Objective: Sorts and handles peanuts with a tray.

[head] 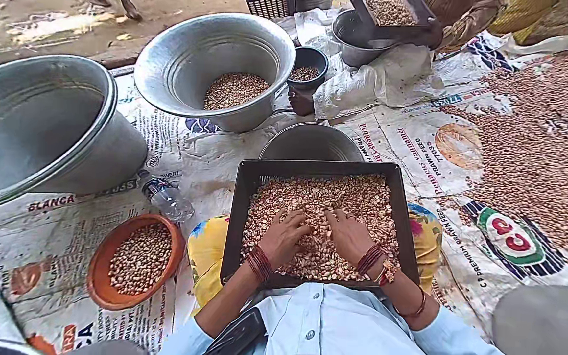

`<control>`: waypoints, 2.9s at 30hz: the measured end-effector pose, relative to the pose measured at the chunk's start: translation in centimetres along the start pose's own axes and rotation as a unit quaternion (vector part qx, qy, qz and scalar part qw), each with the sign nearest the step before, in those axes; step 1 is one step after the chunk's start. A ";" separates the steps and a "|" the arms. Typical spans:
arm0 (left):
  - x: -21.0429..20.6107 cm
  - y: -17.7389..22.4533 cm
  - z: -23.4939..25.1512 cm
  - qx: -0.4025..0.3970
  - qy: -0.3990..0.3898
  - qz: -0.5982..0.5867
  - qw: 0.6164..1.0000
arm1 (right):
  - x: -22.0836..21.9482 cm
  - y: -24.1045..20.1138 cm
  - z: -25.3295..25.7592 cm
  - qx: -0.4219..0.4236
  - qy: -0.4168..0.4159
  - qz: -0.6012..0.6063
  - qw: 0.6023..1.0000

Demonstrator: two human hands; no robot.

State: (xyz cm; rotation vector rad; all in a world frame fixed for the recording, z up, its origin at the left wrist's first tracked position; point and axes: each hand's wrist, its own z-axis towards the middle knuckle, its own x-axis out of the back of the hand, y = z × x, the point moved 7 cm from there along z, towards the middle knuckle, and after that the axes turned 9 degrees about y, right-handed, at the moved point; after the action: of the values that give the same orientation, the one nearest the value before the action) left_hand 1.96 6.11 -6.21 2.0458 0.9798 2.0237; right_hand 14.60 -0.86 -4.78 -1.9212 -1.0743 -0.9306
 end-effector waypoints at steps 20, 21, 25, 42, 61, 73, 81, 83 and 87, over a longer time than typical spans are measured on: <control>6.3 -4.4 -5.9 0.094 0.260 0.016 0.961 | 7.1 2.1 8.7 0.090 0.219 -0.031 0.971; 6.3 -4.1 -5.5 0.089 0.271 0.014 0.958 | 8.0 2.0 8.2 0.098 0.260 -0.007 0.961; 5.8 -3.0 -3.3 0.094 0.276 0.000 0.957 | 11.6 2.0 5.0 0.121 0.473 0.103 0.867; 4.0 -4.3 -1.7 0.206 0.170 0.053 0.962 | 1.6 -3.8 5.2 0.201 0.091 -0.044 0.974; 2.0 -3.7 -2.9 0.335 -0.070 0.060 0.938 | 2.3 8.0 -1.6 -0.158 -0.059 -0.015 0.986; 2.3 0.9 0.5 0.235 0.196 -0.590 0.747 | 3.5 0.7 -0.5 0.106 0.145 0.395 0.901; 14.1 3.1 -2.0 -0.011 0.289 -0.394 0.872 | 14.3 -2.1 -6.2 0.313 0.322 0.343 0.825; 16.0 4.1 -2.5 -0.046 0.290 -0.360 0.885 | 15.5 -2.4 -7.2 0.340 0.344 0.313 0.817; 17.2 4.2 -3.5 -0.055 0.323 -0.310 0.892 | 16.5 -2.0 -8.4 0.351 0.364 0.301 0.809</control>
State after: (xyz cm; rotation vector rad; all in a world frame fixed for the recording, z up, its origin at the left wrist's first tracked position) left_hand -1.30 10.15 11.11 0.7964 1.3404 2.2891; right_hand 17.24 -1.33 13.65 -1.0004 -0.2267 -0.6564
